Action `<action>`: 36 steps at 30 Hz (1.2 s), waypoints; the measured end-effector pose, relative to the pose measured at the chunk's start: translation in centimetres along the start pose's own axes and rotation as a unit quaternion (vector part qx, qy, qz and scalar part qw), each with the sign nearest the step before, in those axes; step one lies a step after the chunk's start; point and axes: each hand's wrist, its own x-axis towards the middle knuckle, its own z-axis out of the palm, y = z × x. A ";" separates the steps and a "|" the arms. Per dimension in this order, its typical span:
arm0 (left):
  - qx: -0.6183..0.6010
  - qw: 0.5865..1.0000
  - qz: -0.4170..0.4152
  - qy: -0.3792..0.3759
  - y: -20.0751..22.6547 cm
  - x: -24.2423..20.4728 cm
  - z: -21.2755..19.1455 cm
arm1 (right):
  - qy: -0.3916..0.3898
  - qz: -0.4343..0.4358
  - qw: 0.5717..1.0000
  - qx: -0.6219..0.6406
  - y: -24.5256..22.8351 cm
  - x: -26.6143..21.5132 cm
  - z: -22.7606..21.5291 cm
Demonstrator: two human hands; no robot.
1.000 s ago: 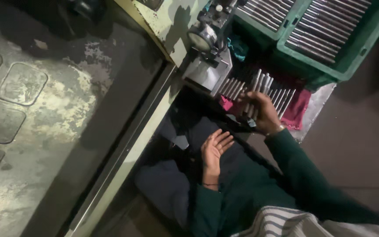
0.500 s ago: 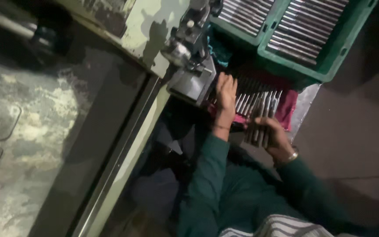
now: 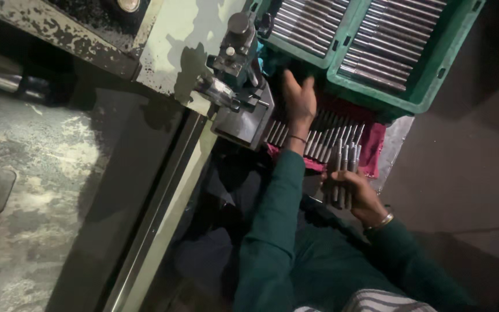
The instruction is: The person repeatedly picks up bundles of small metal rods from a green plastic crate and places them into a metal tray on the floor. The person also handles a long metal rod, moving it between the crate and the tray.
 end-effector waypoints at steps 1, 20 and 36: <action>0.111 0.994 0.021 -0.002 0.4 -0.5 -0.2 | 0.000 -0.005 1.000 -0.009 -0.2 -0.1 0.1; 0.265 0.906 0.322 -0.076 8.3 -6.8 -6.4 | -0.003 -0.044 0.999 -0.018 -1.3 -0.9 1.3; 0.719 0.655 0.104 -0.208 14.1 -4.0 -3.4 | 0.020 -0.032 0.998 -0.043 -0.8 -0.4 0.3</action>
